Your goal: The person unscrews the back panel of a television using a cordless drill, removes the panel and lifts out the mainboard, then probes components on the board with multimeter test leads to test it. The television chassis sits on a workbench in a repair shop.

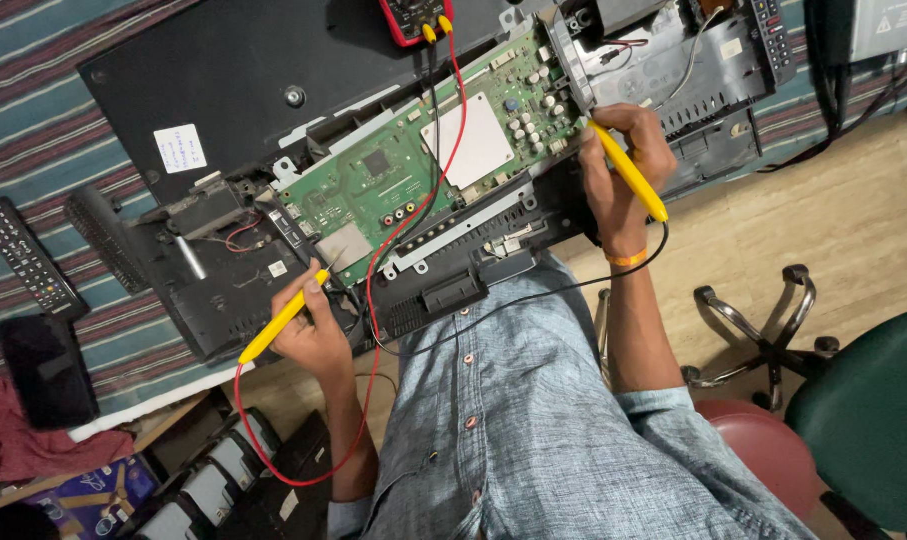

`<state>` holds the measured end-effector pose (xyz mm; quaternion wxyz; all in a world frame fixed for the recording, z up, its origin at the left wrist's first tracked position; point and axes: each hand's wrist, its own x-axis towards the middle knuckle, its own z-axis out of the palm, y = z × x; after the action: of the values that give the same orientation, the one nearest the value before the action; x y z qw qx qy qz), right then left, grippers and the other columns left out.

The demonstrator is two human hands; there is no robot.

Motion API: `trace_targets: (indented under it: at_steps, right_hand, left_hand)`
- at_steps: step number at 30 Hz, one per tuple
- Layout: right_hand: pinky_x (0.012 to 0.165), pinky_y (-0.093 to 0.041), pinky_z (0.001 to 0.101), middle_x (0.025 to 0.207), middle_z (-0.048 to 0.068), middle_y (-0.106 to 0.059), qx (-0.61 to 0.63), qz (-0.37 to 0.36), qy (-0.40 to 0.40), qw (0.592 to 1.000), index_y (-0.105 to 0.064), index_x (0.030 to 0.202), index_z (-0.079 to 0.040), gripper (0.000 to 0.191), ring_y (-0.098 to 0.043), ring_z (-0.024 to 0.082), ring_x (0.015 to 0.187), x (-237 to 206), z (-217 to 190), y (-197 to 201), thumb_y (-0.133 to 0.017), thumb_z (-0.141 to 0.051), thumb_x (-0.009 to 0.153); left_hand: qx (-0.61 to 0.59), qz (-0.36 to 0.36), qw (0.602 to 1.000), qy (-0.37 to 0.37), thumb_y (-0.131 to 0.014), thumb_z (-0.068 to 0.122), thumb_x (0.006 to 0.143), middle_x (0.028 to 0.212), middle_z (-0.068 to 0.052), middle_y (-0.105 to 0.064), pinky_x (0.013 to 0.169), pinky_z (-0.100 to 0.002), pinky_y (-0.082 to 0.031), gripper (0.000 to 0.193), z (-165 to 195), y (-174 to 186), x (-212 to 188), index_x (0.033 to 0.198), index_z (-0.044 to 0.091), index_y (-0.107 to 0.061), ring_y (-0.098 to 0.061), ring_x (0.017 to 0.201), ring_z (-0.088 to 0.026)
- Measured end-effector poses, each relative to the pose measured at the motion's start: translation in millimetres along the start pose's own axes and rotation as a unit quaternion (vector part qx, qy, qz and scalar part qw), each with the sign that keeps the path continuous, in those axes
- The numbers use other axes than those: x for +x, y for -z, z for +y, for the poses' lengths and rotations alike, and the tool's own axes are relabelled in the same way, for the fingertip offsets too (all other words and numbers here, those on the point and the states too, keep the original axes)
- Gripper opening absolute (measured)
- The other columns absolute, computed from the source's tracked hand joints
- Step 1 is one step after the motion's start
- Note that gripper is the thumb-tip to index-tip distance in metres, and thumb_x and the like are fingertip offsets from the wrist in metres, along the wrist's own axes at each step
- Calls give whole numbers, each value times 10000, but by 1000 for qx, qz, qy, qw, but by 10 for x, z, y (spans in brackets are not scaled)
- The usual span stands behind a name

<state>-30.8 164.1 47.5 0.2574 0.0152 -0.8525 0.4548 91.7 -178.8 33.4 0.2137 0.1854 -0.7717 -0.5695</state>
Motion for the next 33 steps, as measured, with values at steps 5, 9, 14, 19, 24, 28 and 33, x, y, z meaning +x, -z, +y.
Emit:
trace_targets:
  at_steps: [5,9,14,19,24,28,33]
  right_hand:
    - [852,-551,329,1043,147,-705,-16,-11,-15,1000,-650,1037,23,126,-695,244,927,-69,32,47,-747,-14,966]
    - [878,-562,332,1067,143,-710,-10,-5,-17,1000,-647,1043,21,129,-711,244,960,-117,48,21,-745,-4,963]
    - [863,-570,318,1055,124,-718,9,-3,-50,999,-662,1085,20,133,-710,214,940,-135,49,35,-733,-7,976]
    - [775,-536,299,998,116,-709,-19,-3,-59,998,-715,1088,11,103,-669,187,834,-159,8,87,-708,-3,986]
    - [723,-500,298,972,116,-715,-33,-12,-34,999,-733,1070,17,103,-643,189,782,-140,-17,106,-736,-24,976]
    - [738,-512,296,988,113,-705,-22,-21,-36,999,-721,1083,18,109,-650,177,806,-128,-51,98,-718,-43,993]
    - [688,-450,289,950,100,-692,-4,-48,-53,997,-725,1095,12,118,-582,156,749,-130,-95,133,-707,-53,998]
  left_hand:
    - [8,-10,1000,-16,-571,16,1078,1218,-240,-710,1014,-340,-563,191,-12,15,-7,1191,-134,-606,-693,1072,-209]
    - [14,-8,1000,-15,-572,22,1080,1208,-240,-713,995,-335,-564,196,-31,17,-7,1189,-136,-608,-699,1046,-208]
    - [-5,-8,1000,-14,-567,31,1086,1223,-237,-713,1006,-336,-562,191,-50,20,-4,1179,-134,-592,-700,1060,-206]
    - [5,-8,1000,-17,-567,38,1086,1216,-239,-713,998,-336,-562,207,-42,23,-8,1185,-140,-604,-698,1052,-206]
    - [8,-9,1000,-17,-574,33,1086,1209,-238,-716,1003,-339,-562,196,-28,21,-8,1176,-139,-604,-699,1055,-208]
    - [-3,-8,1000,-14,-573,26,1082,1206,-237,-714,1000,-339,-565,190,-30,21,-10,1176,-136,-602,-699,1056,-207]
    - [-5,-4,1000,-3,-579,27,1078,1208,-234,-713,999,-337,-565,194,-47,24,-7,1185,-133,-604,-698,1053,-202]
